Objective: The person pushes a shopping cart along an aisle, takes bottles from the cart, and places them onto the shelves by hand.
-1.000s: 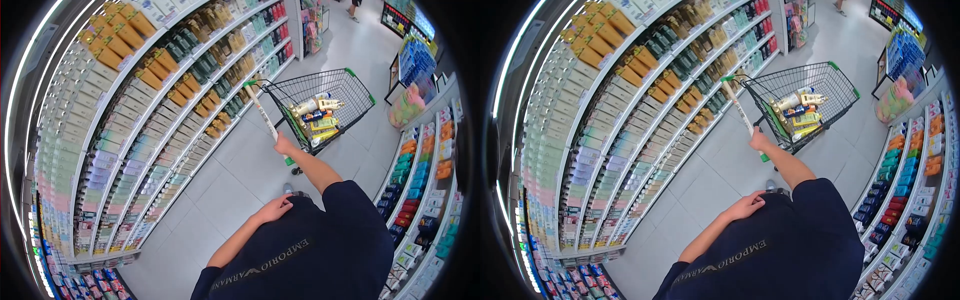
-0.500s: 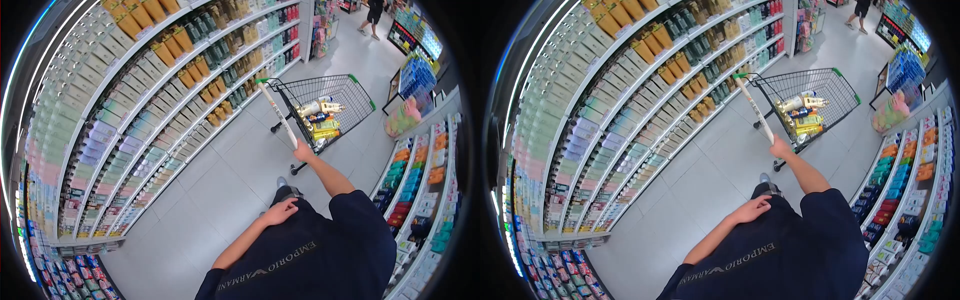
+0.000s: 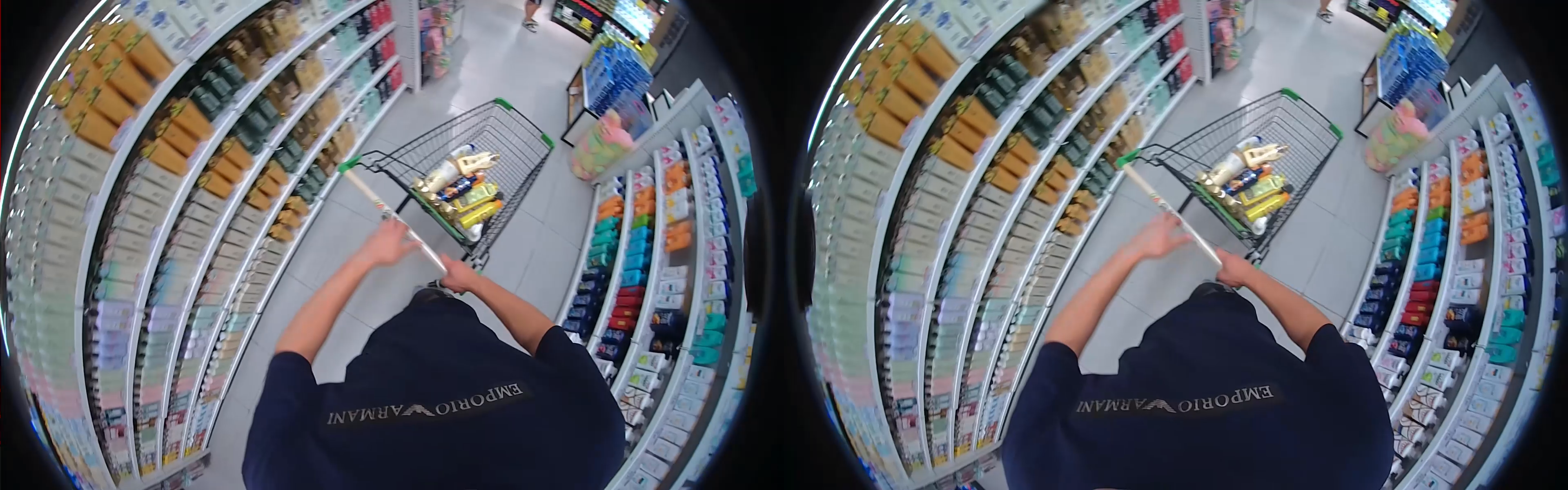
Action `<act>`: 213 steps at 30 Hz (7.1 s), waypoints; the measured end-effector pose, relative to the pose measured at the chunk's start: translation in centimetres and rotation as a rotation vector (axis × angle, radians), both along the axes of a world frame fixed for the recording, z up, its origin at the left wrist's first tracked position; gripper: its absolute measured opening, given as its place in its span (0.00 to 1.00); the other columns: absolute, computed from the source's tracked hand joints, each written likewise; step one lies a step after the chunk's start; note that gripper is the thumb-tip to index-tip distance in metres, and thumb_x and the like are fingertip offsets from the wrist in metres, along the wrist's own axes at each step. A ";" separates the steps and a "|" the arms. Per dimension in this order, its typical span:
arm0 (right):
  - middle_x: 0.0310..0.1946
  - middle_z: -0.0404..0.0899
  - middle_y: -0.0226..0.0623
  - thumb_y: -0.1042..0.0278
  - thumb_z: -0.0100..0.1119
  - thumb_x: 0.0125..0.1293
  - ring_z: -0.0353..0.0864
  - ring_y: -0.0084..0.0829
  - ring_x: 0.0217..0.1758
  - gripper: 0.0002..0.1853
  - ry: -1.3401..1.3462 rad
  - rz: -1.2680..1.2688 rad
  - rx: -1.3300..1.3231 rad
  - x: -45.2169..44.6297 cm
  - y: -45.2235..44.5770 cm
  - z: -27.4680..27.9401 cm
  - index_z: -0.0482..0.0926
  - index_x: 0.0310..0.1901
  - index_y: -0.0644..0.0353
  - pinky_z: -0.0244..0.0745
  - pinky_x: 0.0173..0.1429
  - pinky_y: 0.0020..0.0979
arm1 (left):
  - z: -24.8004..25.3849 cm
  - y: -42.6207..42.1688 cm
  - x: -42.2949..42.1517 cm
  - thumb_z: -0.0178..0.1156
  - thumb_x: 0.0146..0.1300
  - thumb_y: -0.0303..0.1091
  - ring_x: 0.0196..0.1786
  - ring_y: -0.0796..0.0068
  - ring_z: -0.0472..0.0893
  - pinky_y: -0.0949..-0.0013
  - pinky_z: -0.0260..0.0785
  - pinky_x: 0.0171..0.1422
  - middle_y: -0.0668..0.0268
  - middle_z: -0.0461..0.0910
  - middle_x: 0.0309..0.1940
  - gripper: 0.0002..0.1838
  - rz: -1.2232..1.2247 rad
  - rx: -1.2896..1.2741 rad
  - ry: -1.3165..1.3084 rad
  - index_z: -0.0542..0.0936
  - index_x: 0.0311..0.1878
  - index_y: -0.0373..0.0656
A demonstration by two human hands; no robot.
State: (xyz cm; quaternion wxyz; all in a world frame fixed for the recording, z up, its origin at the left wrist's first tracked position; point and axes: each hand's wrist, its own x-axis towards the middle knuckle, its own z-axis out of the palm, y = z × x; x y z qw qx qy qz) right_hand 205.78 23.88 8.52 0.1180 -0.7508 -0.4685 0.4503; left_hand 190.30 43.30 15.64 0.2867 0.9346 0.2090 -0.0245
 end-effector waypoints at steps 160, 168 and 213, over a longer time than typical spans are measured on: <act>0.53 0.76 0.40 0.63 0.71 0.53 0.76 0.45 0.57 0.32 0.015 0.609 0.745 14.9 89.9 1.6 0.71 0.60 0.53 0.75 0.59 0.39 | -3.4 66.0 12.8 0.67 0.53 0.36 0.71 0.52 0.61 0.54 0.69 0.67 0.62 0.47 0.77 0.35 0.964 0.106 0.397 0.68 0.66 0.44; 0.51 0.77 0.41 0.60 0.72 0.54 0.77 0.45 0.55 0.31 -0.009 0.652 0.800 14.9 90.7 0.2 0.72 0.60 0.54 0.76 0.57 0.40 | -4.6 66.6 12.5 0.62 0.57 0.36 0.69 0.53 0.66 0.54 0.72 0.66 0.60 0.56 0.74 0.29 0.994 0.126 0.484 0.71 0.64 0.41; 0.58 0.77 0.40 0.48 0.68 0.59 0.74 0.44 0.62 0.28 0.044 0.760 0.727 13.0 98.1 -2.5 0.78 0.58 0.50 0.68 0.67 0.42 | -3.4 67.0 12.3 0.59 0.58 0.42 0.60 0.52 0.77 0.51 0.71 0.62 0.63 0.50 0.78 0.19 1.102 -0.093 0.465 0.80 0.52 0.45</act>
